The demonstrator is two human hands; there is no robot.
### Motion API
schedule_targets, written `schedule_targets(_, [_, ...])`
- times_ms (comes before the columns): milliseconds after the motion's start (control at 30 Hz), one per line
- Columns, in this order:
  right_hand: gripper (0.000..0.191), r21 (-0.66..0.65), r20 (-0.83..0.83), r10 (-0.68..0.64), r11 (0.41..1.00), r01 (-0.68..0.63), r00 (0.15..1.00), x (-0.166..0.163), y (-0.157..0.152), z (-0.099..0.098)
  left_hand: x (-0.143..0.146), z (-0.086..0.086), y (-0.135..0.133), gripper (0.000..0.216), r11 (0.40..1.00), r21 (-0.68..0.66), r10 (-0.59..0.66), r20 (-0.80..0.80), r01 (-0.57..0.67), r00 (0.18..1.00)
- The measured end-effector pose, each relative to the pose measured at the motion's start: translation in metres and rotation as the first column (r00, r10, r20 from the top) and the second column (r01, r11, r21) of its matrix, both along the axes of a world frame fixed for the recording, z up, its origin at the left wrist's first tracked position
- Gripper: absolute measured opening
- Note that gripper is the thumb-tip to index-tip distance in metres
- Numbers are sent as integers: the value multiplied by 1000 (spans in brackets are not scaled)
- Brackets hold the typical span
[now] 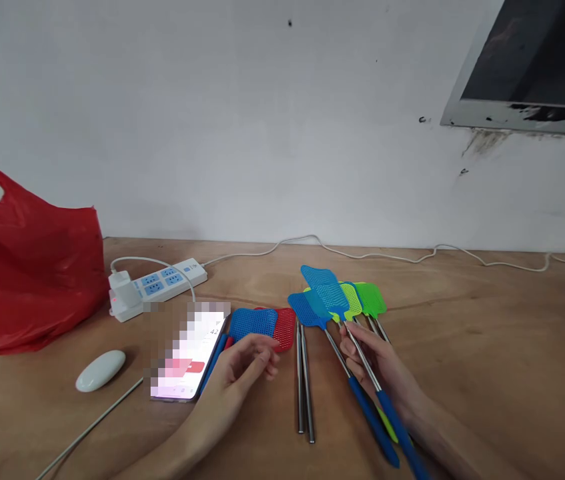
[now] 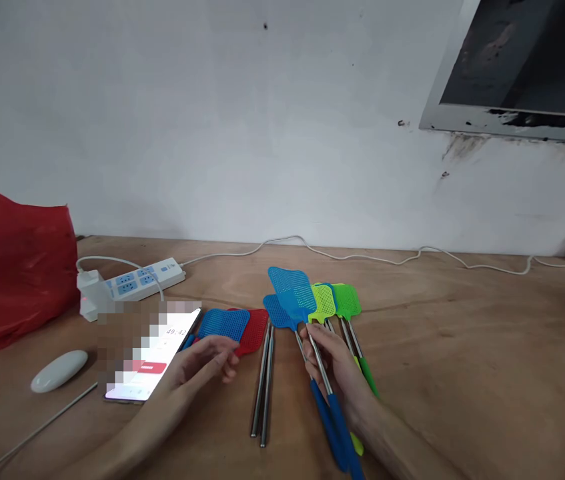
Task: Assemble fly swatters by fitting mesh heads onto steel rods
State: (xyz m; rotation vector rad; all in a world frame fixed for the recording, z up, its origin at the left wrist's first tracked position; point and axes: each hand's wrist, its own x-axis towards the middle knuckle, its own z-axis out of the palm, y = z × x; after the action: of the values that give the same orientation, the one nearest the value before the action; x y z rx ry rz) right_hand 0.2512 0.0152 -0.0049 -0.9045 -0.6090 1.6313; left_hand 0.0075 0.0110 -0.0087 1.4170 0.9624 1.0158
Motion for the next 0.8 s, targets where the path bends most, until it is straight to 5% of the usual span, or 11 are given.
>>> schedule_targets(333, [27,53,-15,-6,999,7,1000,-13,-10,1,8,0,-14,45,965,-150,-229,-69,217,971])
schedule_targets(800, [32,184,196,-5,982,-32,981,-19,-17,-2,7,2,-20,50,939,-214,-305,-163,269,938])
